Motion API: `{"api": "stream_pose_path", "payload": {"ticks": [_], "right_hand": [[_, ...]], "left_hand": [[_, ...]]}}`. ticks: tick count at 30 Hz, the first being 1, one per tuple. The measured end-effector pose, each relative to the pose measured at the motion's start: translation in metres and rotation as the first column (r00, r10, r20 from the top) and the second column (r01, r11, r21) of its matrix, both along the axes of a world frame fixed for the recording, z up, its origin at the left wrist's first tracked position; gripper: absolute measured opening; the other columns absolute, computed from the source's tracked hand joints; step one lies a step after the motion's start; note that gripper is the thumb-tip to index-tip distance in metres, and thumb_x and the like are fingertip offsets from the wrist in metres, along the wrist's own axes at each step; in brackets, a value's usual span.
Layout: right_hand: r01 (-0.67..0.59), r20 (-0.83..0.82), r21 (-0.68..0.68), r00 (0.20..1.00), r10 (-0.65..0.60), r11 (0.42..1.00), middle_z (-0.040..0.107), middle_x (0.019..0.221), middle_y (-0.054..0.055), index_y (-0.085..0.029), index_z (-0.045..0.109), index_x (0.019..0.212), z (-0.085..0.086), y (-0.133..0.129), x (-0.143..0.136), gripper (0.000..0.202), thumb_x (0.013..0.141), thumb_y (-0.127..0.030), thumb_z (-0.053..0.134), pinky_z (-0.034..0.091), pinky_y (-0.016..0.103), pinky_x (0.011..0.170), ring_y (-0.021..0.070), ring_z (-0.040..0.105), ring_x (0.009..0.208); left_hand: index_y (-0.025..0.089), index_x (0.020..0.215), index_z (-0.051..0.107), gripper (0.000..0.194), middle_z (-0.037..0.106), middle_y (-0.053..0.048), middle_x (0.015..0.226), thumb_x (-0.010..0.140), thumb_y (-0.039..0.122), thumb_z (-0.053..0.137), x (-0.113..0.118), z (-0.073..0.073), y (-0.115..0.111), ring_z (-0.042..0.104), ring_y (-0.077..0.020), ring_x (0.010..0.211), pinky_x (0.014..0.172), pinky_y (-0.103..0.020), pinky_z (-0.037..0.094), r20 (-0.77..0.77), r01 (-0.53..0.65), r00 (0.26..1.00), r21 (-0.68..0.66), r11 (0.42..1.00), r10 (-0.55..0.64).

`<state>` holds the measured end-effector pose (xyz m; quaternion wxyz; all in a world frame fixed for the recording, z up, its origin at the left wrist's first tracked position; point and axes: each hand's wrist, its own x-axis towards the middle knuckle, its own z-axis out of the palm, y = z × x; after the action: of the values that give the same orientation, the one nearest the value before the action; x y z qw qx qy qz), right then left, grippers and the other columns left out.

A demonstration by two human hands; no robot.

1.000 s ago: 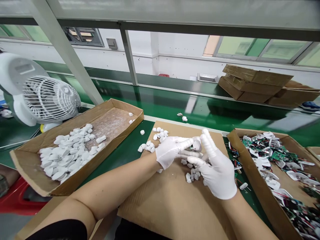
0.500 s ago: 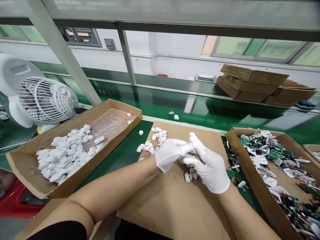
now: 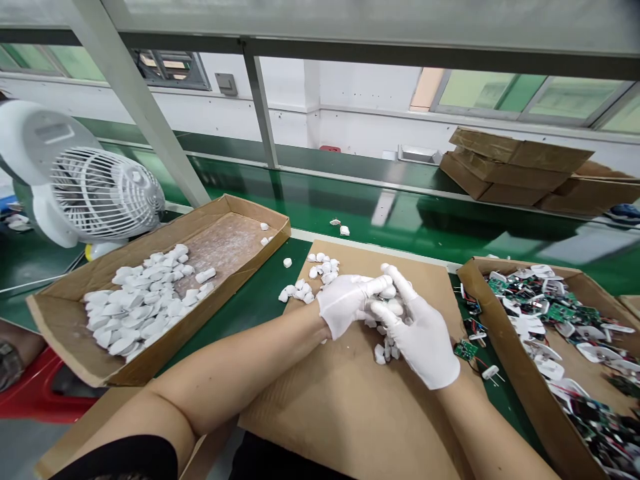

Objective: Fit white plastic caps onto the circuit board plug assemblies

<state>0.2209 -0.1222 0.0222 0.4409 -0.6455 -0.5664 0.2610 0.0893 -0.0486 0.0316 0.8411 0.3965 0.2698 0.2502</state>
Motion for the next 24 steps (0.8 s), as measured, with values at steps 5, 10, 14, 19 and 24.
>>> {"api": "stream_pose_path", "payload": {"ticks": [5, 10, 14, 19, 24], "right_hand": [[0.011, -0.014, 0.002, 1.0, -0.011, 1.0, 0.075, 0.094, 0.001, -0.03, 0.055, 0.139, -0.01, 0.003, 0.008, 0.055, 0.085, -0.035, 0.063, 0.057, 0.024, 0.052, 0.0124, 0.064, 0.052], [0.026, 0.056, 0.086, 0.998, -0.031, 0.996, 0.074, 0.109, 0.002, -0.029, 0.057, 0.138, -0.014, 0.0, 0.009, 0.053, 0.084, -0.025, 0.059, 0.057, 0.022, 0.053, 0.01, 0.061, 0.051], [0.05, 0.075, 0.013, 0.996, -0.051, 0.999, 0.075, 0.075, -0.002, -0.024, 0.059, 0.137, -0.005, -0.001, 0.005, 0.057, 0.079, -0.02, 0.057, 0.056, 0.021, 0.049, 0.0102, 0.058, 0.042], [0.073, -0.017, -0.045, 0.997, -0.073, 0.996, 0.075, 0.076, -0.001, -0.023, 0.056, 0.139, -0.002, -0.002, 0.001, 0.06, 0.079, -0.022, 0.056, 0.053, 0.022, 0.038, 0.0088, 0.053, 0.033], [0.079, -0.007, -0.066, 0.997, -0.08, 0.995, 0.07, 0.061, -0.004, -0.023, 0.055, 0.14, -0.004, -0.002, 0.001, 0.064, 0.076, -0.021, 0.059, 0.053, 0.023, 0.039, 0.0103, 0.053, 0.033]], "left_hand": [[0.013, 0.086, 0.067, 0.035, 0.064, -0.005, 0.077, 0.074, 0.044, 0.074, -0.004, -0.003, 0.0, 0.059, -0.0141, 0.071, 0.073, -0.029, 0.047, -0.015, 0.042, 0.999, 0.123, 0.992, -0.041], [0.015, 0.078, 0.067, 0.034, 0.065, -0.002, 0.072, 0.06, 0.037, 0.084, -0.002, -0.006, -0.003, 0.057, -0.0134, 0.067, 0.065, -0.027, 0.043, -0.254, 0.018, 0.966, 0.227, 0.974, 0.041], [0.015, 0.066, 0.06, 0.031, 0.061, -0.001, 0.064, 0.063, 0.039, 0.08, 0.002, -0.008, -0.004, 0.052, -0.0108, 0.06, 0.059, -0.025, 0.04, -0.245, -0.041, 0.965, 0.201, 0.979, 0.09], [0.015, 0.067, 0.063, 0.031, 0.063, -0.001, 0.066, 0.061, 0.04, 0.08, -0.001, -0.01, 0.0, 0.055, -0.0122, 0.063, 0.065, -0.027, 0.045, -0.27, 0.061, 0.963, 0.22, 0.974, 0.0], [0.016, 0.075, 0.066, 0.033, 0.065, -0.001, 0.07, 0.061, 0.043, 0.08, -0.003, -0.016, 0.004, 0.058, -0.0144, 0.067, 0.069, -0.028, 0.046, -0.302, 0.03, 0.952, 0.261, 0.965, 0.052]]}}
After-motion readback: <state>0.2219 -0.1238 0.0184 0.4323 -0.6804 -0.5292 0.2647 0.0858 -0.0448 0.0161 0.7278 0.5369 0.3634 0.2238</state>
